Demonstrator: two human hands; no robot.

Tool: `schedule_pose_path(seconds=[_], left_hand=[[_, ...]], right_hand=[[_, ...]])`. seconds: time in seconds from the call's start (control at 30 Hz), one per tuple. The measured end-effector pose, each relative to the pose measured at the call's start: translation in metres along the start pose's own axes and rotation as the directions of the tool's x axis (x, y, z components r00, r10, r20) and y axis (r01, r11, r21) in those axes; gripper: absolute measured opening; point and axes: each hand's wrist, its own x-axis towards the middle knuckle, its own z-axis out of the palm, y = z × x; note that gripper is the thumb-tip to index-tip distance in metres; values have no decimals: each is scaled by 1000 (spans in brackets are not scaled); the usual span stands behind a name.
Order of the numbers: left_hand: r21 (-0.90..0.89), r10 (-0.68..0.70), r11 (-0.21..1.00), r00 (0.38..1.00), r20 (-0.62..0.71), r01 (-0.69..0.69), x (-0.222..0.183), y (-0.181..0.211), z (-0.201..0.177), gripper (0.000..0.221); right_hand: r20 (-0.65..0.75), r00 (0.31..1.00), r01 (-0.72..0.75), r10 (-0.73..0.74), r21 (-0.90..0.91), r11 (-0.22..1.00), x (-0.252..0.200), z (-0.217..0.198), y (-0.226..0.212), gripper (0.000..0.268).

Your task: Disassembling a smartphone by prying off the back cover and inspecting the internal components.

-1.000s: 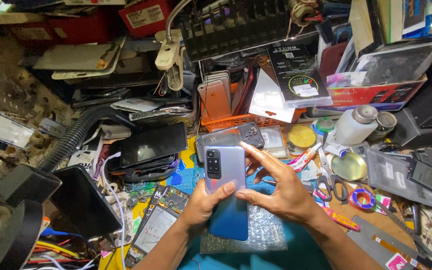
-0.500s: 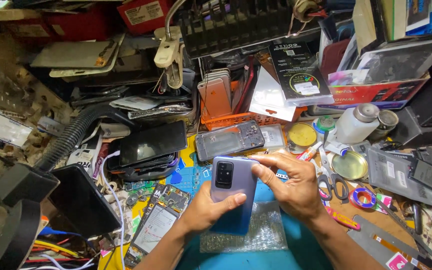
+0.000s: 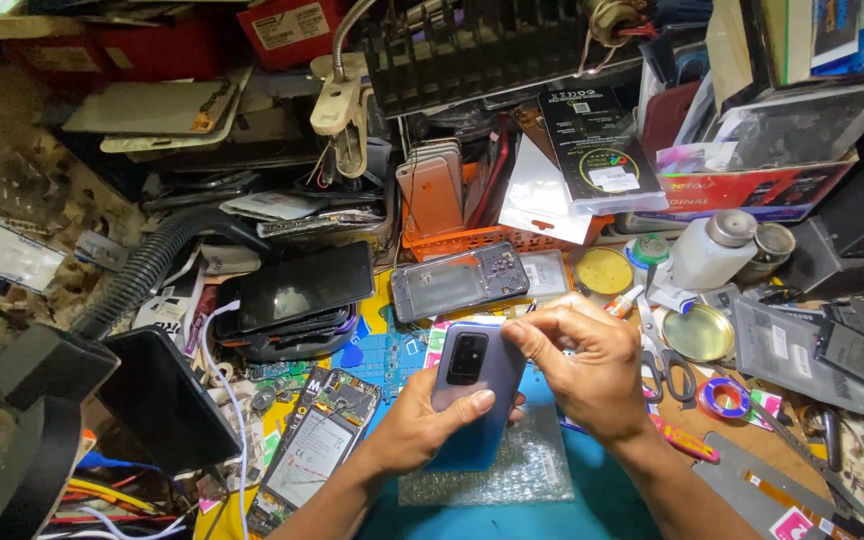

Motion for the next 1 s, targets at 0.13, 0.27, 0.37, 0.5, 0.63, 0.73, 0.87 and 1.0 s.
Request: schedule_pose_path(seconds=[0.13,0.27,0.37,0.5,0.63,0.73,0.87,1.0], left_hand=[[-81,-64,995,996,-55,59,1,3,0,56],[-110,-53,993,999,-5,53,5,-5,-6,61],[-107,-70,992,997,24,72,5,-11,-7,56],[200,12,979,989,148,-42,0,-7,-7,36],[237,-52,971,990,131,20,0,-7,-8,45],[187,-64,982,986,155,34,2,-9,-11,41],[48,-228,974,950,213,222,-4,10,-15,51],[-388,-41,892,895,444,234,-10,34,-31,101]], right_hand=[[62,997,-38,36,42,998,2,-3,5,17],[79,996,-44,50,-76,996,1,-2,5,22],[75,995,71,-61,-131,989,-2,1,5,34],[104,965,254,-242,-130,958,-4,10,4,32],[94,991,88,-91,26,996,-6,12,-1,18],[69,996,51,-54,34,998,-3,8,4,19],[323,946,-21,-17,113,993,2,-3,7,28],[179,916,-393,358,225,892,-4,-1,18,26]])
